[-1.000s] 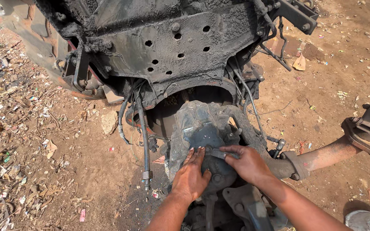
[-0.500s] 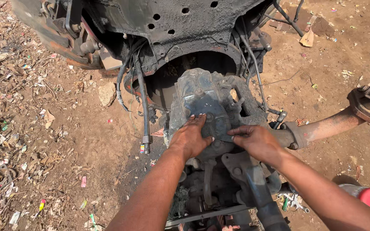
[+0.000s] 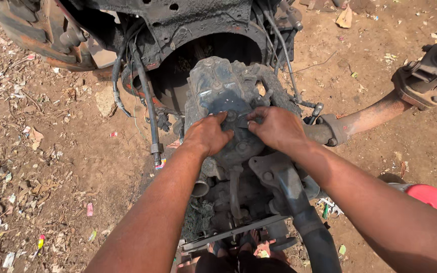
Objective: The person uses a wrench to loosen and tighten bolts on a dirty mechanical component of a vehicle, likely a tractor. They manipulate the tool with both hands to adjust the fasteners on the machinery.
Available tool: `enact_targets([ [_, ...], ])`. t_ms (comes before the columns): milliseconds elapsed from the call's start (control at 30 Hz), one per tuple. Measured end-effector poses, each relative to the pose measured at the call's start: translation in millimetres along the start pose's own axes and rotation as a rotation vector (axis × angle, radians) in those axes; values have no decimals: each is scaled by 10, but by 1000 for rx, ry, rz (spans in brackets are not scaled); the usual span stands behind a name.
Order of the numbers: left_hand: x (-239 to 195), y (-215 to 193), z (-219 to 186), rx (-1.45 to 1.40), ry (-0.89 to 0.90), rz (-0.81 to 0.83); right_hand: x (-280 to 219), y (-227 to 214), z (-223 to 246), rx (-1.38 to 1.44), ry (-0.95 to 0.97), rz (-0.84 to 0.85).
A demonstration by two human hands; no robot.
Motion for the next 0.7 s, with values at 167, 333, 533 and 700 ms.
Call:
enact_targets([
  [167, -76, 178, 16, -1, -25, 31, -372, -207, 90, -116, -10, 154],
  [333, 69, 118, 31, 0, 29, 10, -487, -211, 147, -106, 37, 130],
  [533, 41, 285, 160, 57, 102, -21, -503, -289, 70, -33, 2, 142],
  [700, 16, 356, 239, 117, 132, -22, -481, -138, 70, -64, 78, 118],
])
Point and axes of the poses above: each hand's wrist, its own x-axis towards the middle knuckle, its own y-axis out of the palm, z = x × y, the point moved 1 cm from there along x, towards the middle knuckle, and after that the axes turned 9 degrees about -y, right-handed, at the moved point
